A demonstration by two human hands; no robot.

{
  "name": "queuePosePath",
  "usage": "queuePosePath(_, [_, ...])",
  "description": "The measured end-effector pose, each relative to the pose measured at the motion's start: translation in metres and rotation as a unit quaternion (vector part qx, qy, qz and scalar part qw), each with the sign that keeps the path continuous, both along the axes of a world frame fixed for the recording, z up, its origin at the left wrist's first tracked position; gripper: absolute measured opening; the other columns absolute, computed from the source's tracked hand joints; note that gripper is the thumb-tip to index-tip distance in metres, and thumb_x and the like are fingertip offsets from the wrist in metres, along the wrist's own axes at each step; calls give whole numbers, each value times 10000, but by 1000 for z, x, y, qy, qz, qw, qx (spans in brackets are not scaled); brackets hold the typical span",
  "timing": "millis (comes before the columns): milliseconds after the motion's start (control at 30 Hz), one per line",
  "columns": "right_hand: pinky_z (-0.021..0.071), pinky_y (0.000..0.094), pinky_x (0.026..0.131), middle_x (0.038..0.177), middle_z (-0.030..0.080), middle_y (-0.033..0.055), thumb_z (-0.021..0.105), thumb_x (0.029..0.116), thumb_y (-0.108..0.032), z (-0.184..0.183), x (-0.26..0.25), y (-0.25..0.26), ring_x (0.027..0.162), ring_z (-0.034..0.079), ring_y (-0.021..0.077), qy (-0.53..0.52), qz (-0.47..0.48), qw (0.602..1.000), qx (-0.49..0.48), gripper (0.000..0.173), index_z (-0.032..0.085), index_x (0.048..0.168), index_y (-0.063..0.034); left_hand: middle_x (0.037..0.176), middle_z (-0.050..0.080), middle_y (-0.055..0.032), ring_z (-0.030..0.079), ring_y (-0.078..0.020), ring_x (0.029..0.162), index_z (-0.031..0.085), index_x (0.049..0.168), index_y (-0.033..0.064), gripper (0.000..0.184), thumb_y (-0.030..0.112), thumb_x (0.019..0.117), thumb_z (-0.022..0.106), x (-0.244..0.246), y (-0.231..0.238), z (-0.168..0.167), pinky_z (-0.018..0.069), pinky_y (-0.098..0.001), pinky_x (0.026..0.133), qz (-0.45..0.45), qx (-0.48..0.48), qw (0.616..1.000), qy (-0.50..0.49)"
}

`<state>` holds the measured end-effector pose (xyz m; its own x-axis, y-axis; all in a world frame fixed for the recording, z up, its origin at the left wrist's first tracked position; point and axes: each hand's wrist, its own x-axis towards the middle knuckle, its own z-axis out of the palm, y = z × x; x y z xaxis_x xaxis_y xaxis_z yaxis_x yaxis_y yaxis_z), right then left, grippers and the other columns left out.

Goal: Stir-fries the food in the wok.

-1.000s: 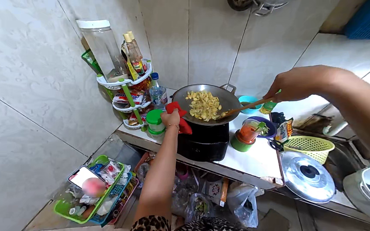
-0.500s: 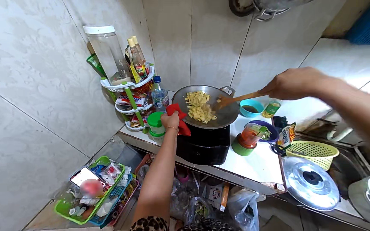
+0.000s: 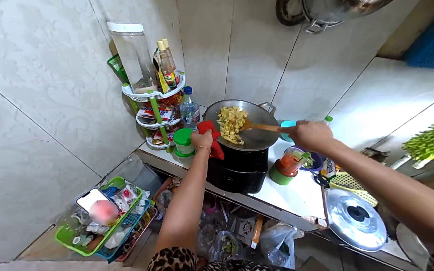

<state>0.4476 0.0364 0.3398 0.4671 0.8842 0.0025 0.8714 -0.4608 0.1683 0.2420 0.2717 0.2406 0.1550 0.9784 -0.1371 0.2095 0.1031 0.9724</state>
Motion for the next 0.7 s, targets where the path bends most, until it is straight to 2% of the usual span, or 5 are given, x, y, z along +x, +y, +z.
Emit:
queuePosePath(133, [510,646,684,1127,670,235,549,1036,-126,43,-18,-2,904,674,480,-88,24,995,-28,391,662,1380,-272,1142,669,-256,644,-365,1100,624,1198,-69,399,184,917,753,0,-2,2,501,-535,967,9,-1,1000,-15])
queuePosePath(233, [499,691,750,1148,688,238,554,1041,-183,58,-14,13,1031,659,492,-49,-26,998,-25,335,691,1341,-239,1106,680,-246,656,-358,1064,642,1163,-61,371,177,905,762,1,0,2,512,-535,943,17,-1,1000,-24])
queuePosePath(400, [463,738,893,1233,691,230,547,1050,-249,9,13,67,1153,629,491,125,-53,989,63,342,678,1365,-232,1117,682,-246,653,-368,1082,644,1175,-46,386,199,903,767,3,0,-1,508,-547,951,23,-4,1000,-13])
queuePosePath(500, [467,712,941,1272,678,221,542,1056,-249,-16,13,78,1174,629,471,153,-47,986,50,387,623,1434,-264,1141,675,-251,651,-365,1093,620,1219,-53,420,191,906,760,4,2,-4,512,-541,960,34,-5,999,-27])
queuePosePath(700, [476,718,869,1204,705,214,560,1035,-245,28,-4,51,1129,643,469,102,-88,991,0,342,691,1350,-262,1169,663,-257,637,-371,1127,616,1233,-51,437,216,917,759,3,1,-1,500,-538,975,38,-9,999,-20])
